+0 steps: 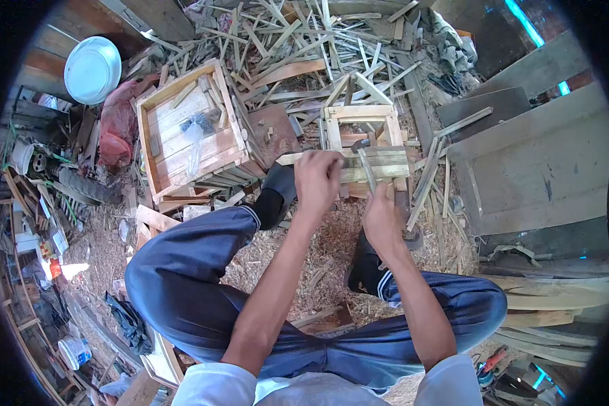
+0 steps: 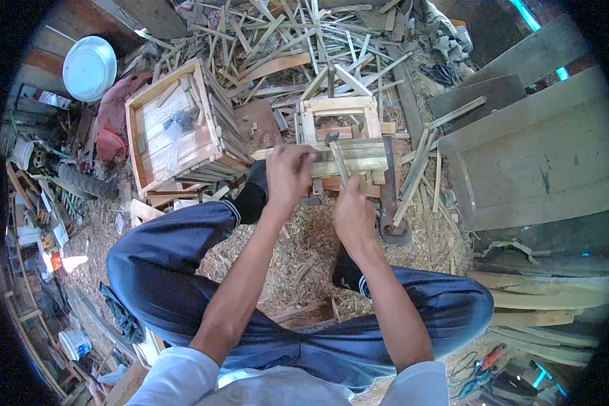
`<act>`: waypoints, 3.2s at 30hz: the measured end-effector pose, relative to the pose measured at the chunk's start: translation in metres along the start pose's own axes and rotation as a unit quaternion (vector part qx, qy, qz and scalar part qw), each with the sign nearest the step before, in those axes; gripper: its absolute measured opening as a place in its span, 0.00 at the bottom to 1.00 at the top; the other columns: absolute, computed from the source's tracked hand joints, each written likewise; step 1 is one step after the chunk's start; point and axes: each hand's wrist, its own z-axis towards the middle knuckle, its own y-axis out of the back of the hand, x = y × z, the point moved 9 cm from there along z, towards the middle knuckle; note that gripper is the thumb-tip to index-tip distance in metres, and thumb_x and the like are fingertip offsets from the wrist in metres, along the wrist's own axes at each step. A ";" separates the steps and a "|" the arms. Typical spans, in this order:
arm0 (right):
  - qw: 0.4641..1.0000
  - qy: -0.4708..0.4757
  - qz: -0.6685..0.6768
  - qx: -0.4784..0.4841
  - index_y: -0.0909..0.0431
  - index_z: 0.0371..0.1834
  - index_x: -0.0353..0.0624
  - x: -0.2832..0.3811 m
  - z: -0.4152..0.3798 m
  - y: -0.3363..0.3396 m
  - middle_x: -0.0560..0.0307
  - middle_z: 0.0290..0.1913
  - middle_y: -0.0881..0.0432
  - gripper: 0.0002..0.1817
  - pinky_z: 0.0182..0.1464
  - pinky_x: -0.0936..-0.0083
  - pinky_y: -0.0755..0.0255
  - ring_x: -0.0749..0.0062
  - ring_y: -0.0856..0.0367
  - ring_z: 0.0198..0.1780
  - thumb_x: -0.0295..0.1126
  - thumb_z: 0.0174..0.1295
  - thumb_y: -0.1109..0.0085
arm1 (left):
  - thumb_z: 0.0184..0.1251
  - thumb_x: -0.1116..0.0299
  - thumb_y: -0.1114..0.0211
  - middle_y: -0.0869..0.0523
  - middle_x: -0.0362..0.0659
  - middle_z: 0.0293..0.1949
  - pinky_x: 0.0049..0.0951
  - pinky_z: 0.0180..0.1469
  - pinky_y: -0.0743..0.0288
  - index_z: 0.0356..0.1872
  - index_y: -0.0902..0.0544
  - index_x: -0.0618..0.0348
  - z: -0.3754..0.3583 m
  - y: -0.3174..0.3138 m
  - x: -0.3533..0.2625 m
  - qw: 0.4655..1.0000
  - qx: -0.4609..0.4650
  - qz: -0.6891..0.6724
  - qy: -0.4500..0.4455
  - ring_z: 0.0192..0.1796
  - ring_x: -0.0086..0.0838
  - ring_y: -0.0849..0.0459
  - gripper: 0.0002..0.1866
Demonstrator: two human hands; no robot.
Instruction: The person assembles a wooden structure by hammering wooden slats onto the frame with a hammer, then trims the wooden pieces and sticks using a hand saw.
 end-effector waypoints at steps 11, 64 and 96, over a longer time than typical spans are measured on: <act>0.999 -0.006 0.054 -0.001 0.36 0.44 0.31 -0.006 0.001 0.001 0.29 0.24 0.21 0.13 0.30 0.43 0.28 0.31 0.21 0.30 0.33 0.70 0.54 | 0.64 0.70 0.36 0.15 0.41 0.31 0.23 0.41 0.27 0.37 0.17 0.65 0.023 -0.006 0.081 0.911 -0.038 -0.326 0.250 0.34 0.20 0.20 0.08; 0.992 0.030 0.115 0.029 0.36 0.43 0.28 0.031 0.001 0.031 0.27 0.31 0.24 0.12 0.37 0.46 0.28 0.31 0.22 0.34 0.29 0.67 0.53 | 0.57 0.70 0.33 0.15 0.37 0.40 0.35 0.51 0.39 0.36 0.14 0.54 0.007 -0.013 0.027 0.997 -0.064 0.028 0.026 0.45 0.33 0.21 0.06; 0.995 0.041 0.088 -0.011 0.36 0.42 0.31 0.040 -0.003 0.024 0.27 0.26 0.23 0.12 0.30 0.46 0.29 0.32 0.22 0.30 0.33 0.70 0.55 | 0.56 0.70 0.33 0.15 0.39 0.39 0.37 0.54 0.40 0.34 0.15 0.57 0.000 -0.012 0.040 0.995 -0.072 -0.008 0.068 0.46 0.34 0.21 0.06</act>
